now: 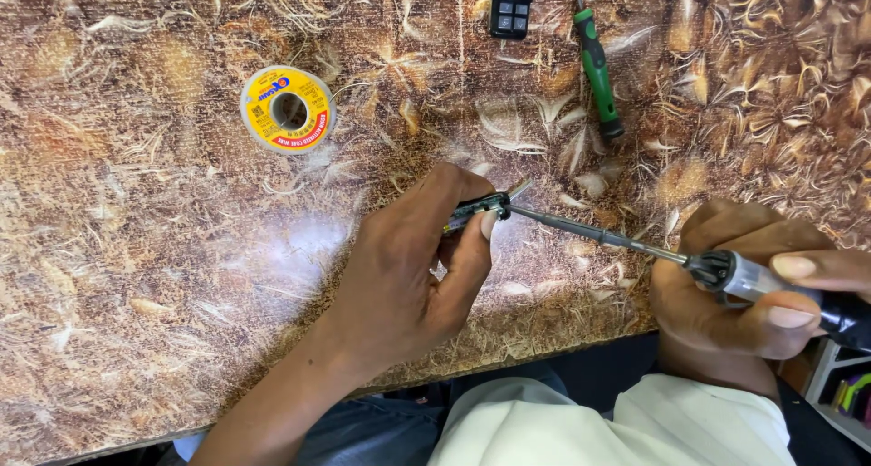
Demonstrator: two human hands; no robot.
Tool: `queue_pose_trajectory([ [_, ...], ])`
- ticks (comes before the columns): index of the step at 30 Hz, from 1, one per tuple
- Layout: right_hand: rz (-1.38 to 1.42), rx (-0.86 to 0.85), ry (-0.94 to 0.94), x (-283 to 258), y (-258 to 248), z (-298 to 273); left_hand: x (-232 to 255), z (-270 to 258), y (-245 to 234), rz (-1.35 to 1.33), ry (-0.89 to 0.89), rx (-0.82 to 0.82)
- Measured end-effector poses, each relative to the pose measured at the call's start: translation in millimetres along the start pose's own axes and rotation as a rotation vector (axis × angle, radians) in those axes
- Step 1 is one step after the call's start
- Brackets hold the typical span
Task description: Repairing a small electronic circuit board using a soldering iron and tweezers
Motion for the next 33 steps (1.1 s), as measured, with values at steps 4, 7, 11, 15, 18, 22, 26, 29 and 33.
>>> queue_pose_trajectory([
  [4, -0.011, 0.017, 0.027, 0, 0, -1, -1, 0, 0, 0.002, -0.013, -0.003],
  [7, 0.0, 0.008, 0.009, -4, 3, 2, -1, 0, 0, 0.004, -0.019, -0.006],
  [11, -0.011, -0.014, 0.006, -3, 3, 2, -1, 0, 0, -0.011, -0.012, -0.004],
  [15, 0.025, 0.064, -0.031, -3, 5, 2, -2, -1, 2, -0.025, -0.01, -0.007],
  [18, -0.004, 0.031, -0.056, -5, -3, -3, -2, 0, 0, 0.008, -0.013, -0.002],
  [22, -0.058, 0.004, 0.06, -18, 1, -5, -2, 0, 0, 0.003, -0.019, -0.01],
  [26, -0.237, 0.014, 0.197, -23, 0, -8, -3, 0, 0, 0.016, -0.026, -0.002],
  [29, -0.188, 0.061, 0.197, -18, -2, -8, -2, 0, 0, 0.008, -0.027, -0.005],
  [33, -0.184, 0.019, 0.214, -17, -12, -14, -3, 0, 0, 0.007, -0.03, 0.002],
])
Point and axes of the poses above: each hand's wrist, its own z-axis towards the middle knuckle, its own y-axis out of the palm, x = y × z, the point moved 8 cm from there along z, towards the middle knuckle, and after that the axes turned 8 degrees about x, right-handed, at the moved point
